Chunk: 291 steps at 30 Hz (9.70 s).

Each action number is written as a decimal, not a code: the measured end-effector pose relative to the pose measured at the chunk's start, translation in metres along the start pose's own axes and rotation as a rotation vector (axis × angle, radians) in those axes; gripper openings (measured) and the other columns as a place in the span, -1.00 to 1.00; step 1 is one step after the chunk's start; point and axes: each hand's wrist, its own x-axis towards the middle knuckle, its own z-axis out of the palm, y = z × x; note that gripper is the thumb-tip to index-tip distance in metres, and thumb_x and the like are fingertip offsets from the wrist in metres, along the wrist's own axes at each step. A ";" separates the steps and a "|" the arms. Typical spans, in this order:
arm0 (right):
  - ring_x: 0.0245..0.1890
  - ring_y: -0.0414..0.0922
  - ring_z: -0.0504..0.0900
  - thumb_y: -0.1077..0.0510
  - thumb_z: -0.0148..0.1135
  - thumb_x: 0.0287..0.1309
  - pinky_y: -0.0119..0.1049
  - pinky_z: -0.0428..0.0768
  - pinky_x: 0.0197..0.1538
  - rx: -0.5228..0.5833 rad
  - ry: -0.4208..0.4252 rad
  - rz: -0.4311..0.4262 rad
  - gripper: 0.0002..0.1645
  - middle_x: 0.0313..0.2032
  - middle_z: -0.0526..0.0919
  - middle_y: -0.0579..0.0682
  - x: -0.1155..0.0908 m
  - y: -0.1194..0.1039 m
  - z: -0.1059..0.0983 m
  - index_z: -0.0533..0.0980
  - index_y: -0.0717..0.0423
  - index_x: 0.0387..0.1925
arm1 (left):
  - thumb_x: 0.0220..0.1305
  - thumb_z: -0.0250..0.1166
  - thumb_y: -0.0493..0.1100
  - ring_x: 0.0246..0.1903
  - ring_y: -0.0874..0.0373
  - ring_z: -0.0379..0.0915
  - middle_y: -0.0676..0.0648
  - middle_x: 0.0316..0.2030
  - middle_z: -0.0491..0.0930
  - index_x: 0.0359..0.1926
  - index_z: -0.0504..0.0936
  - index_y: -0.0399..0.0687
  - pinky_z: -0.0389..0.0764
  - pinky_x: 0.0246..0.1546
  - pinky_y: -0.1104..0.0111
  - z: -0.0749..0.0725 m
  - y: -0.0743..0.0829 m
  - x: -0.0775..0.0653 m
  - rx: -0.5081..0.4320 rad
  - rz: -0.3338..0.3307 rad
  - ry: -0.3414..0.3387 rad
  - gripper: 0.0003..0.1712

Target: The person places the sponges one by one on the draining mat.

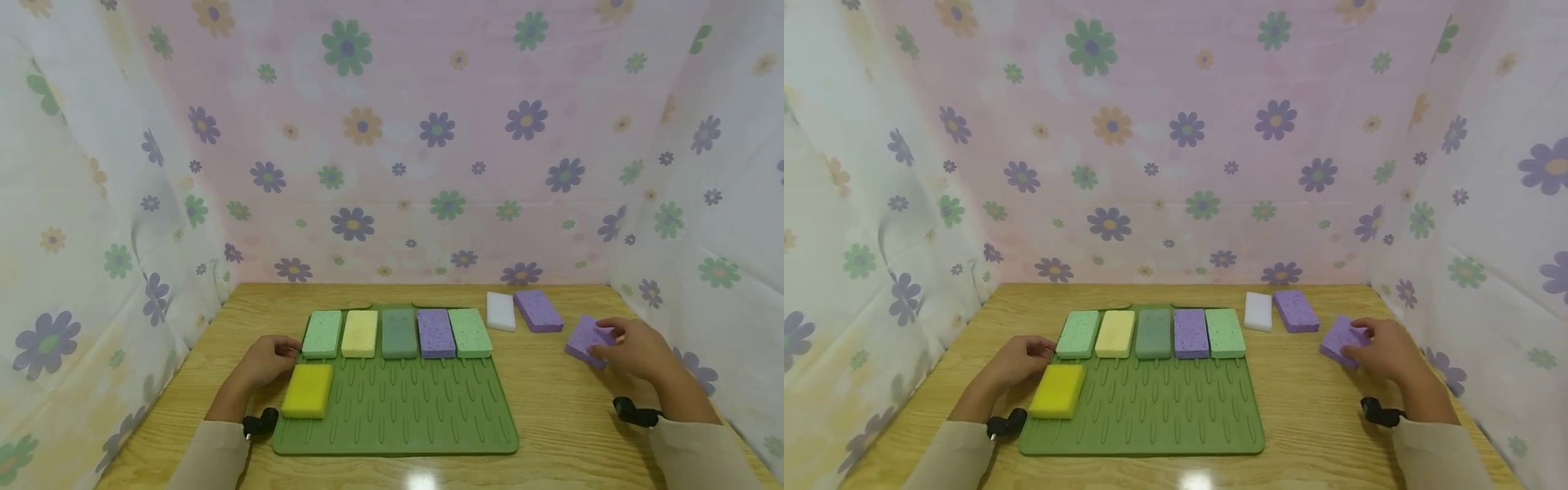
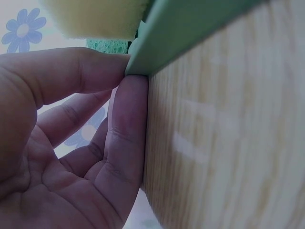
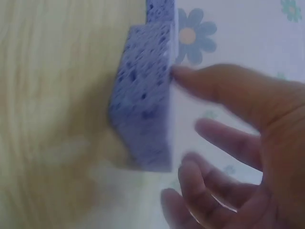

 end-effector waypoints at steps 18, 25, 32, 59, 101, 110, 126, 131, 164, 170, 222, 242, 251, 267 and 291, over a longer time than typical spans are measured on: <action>0.20 0.50 0.50 -0.27 0.49 0.15 0.23 0.65 0.04 0.130 -0.135 0.051 0.45 0.26 0.36 0.68 -0.005 0.016 0.004 -0.10 0.72 0.46 | 0.30 0.30 -0.35 -0.10 0.02 0.57 -0.17 -0.09 0.67 0.08 0.70 -0.25 0.68 -0.17 0.25 0.000 0.001 -0.002 0.020 0.002 0.002 -0.67; 0.21 0.57 0.43 -0.38 0.47 0.10 0.33 0.60 0.03 0.073 -0.121 0.072 0.46 0.29 0.33 0.68 -0.001 0.014 -0.001 0.01 0.66 0.47 | 0.32 0.30 -0.33 -0.10 0.03 0.57 -0.14 -0.10 0.67 0.07 0.71 -0.20 0.66 -0.11 0.25 -0.001 0.001 0.000 0.030 -0.004 0.006 -0.68; 0.21 0.58 0.41 -0.36 0.45 0.13 0.36 0.58 0.01 0.050 -0.110 0.060 0.38 0.29 0.32 0.68 -0.003 0.008 -0.006 0.08 0.64 0.46 | 0.32 0.32 -0.33 -0.11 0.04 0.56 -0.16 -0.09 0.67 0.09 0.70 -0.23 0.66 -0.11 0.22 -0.002 0.001 -0.002 0.037 0.002 0.005 -0.68; 0.18 0.47 0.46 -0.39 0.54 0.00 0.27 0.62 -0.07 0.052 0.033 -0.065 0.35 0.31 0.34 0.53 -0.003 -0.053 -0.009 0.23 0.51 0.45 | 0.32 0.28 -0.36 -0.09 0.01 0.57 -0.21 -0.05 0.65 0.13 0.67 -0.27 0.70 -0.19 0.24 0.000 0.004 -0.004 -0.010 -0.017 -0.007 -0.64; 0.33 0.21 0.49 -0.51 0.56 -0.20 0.16 0.63 0.16 0.106 0.006 -0.361 0.28 0.37 0.47 0.12 -0.010 -0.171 0.046 0.46 0.20 0.41 | 0.32 0.29 -0.35 -0.11 0.03 0.56 -0.20 -0.07 0.65 0.10 0.68 -0.27 0.69 -0.21 0.23 -0.001 0.001 -0.004 -0.002 0.004 0.003 -0.66; 0.27 0.12 0.56 -0.54 0.54 -0.20 0.05 0.67 0.13 0.073 -0.028 -0.414 0.24 0.33 0.50 0.06 -0.013 -0.195 0.061 0.50 0.15 0.38 | 0.31 0.26 -0.35 -0.11 0.03 0.56 -0.18 -0.08 0.66 0.11 0.68 -0.26 0.69 -0.20 0.25 -0.001 -0.002 -0.003 0.003 -0.001 0.003 -0.65; 0.33 0.01 0.54 -0.55 0.53 -0.20 0.00 0.63 0.22 0.069 -0.105 -0.479 0.24 0.37 0.50 -0.05 -0.014 -0.241 0.079 0.49 0.08 0.40 | 0.32 0.27 -0.35 -0.16 0.05 0.57 -0.21 -0.09 0.65 0.12 0.67 -0.30 0.70 -0.25 0.24 0.000 0.004 -0.004 0.004 0.009 -0.005 -0.64; 0.34 0.01 0.52 -0.51 0.56 -0.20 -0.01 0.62 0.24 0.057 -0.136 -0.493 0.22 0.38 0.48 -0.06 -0.014 -0.255 0.085 0.47 0.06 0.42 | 0.33 0.28 -0.34 -0.15 0.04 0.57 -0.21 -0.07 0.65 0.13 0.67 -0.28 0.71 -0.24 0.25 -0.001 0.003 -0.003 0.005 0.000 -0.016 -0.64; 0.40 0.00 0.48 -0.50 0.53 -0.12 0.00 0.53 0.37 0.013 -0.266 -0.536 0.16 0.40 0.50 -0.04 -0.006 -0.316 0.127 0.50 0.09 0.39 | 0.33 0.26 -0.36 -0.11 0.01 0.58 -0.23 -0.05 0.65 0.14 0.67 -0.28 0.72 -0.24 0.25 -0.001 -0.001 -0.002 -0.024 0.013 -0.020 -0.63; 0.42 -0.02 0.45 -0.51 0.54 -0.14 -0.01 0.51 0.39 0.007 -0.297 -0.525 0.17 0.41 0.50 -0.04 -0.005 -0.326 0.131 0.51 0.09 0.38 | 0.33 0.26 -0.36 -0.09 0.02 0.58 -0.24 -0.03 0.65 0.15 0.65 -0.30 0.73 -0.22 0.22 -0.002 0.001 -0.004 -0.030 0.018 -0.021 -0.62; 0.43 0.01 0.43 -0.45 0.62 -0.22 -0.06 0.52 0.39 0.034 -0.342 -0.468 0.20 0.43 0.46 0.02 -0.008 -0.361 0.156 0.51 0.13 0.37 | 0.31 0.27 -0.35 -0.11 0.03 0.58 -0.20 -0.06 0.66 0.14 0.66 -0.28 0.71 -0.22 0.23 -0.001 -0.001 -0.002 0.004 0.001 -0.018 -0.62; 0.39 0.04 0.48 -0.41 0.58 -0.12 0.00 0.56 0.34 0.073 -0.229 -0.501 0.05 0.44 0.44 0.00 -0.004 -0.348 0.133 0.56 0.06 0.33 | 0.31 0.30 -0.34 -0.11 0.01 0.58 -0.22 -0.06 0.66 0.13 0.67 -0.29 0.70 -0.22 0.25 -0.001 0.001 -0.001 0.013 0.010 -0.015 -0.63; 0.43 0.09 0.42 -0.34 0.60 -0.06 0.11 0.52 0.36 0.109 -0.192 -0.478 0.00 0.46 0.41 0.03 0.001 -0.325 0.121 0.55 0.06 0.35 | 0.33 0.29 -0.33 -0.09 0.01 0.58 -0.20 -0.05 0.66 0.13 0.67 -0.26 0.70 -0.19 0.23 -0.002 0.001 -0.002 0.020 -0.001 -0.013 -0.64; 0.40 0.14 0.46 -0.25 0.63 -0.07 0.15 0.54 0.31 0.099 -0.085 -0.464 -0.06 0.41 0.46 0.07 0.007 -0.280 0.105 0.58 0.08 0.31 | 0.32 0.27 -0.36 -0.11 0.00 0.59 -0.22 -0.06 0.65 0.14 0.67 -0.28 0.72 -0.22 0.24 -0.001 0.000 -0.002 -0.019 -0.013 -0.020 -0.64; 0.38 0.26 0.43 -0.16 0.63 0.00 0.33 0.48 0.27 0.183 0.078 -0.337 -0.14 0.38 0.47 0.20 0.027 -0.192 0.073 0.58 0.13 0.28 | 0.31 0.28 -0.37 -0.14 0.03 0.57 -0.20 -0.09 0.65 0.12 0.67 -0.29 0.71 -0.23 0.24 0.002 -0.002 0.001 -0.026 -0.003 -0.017 -0.64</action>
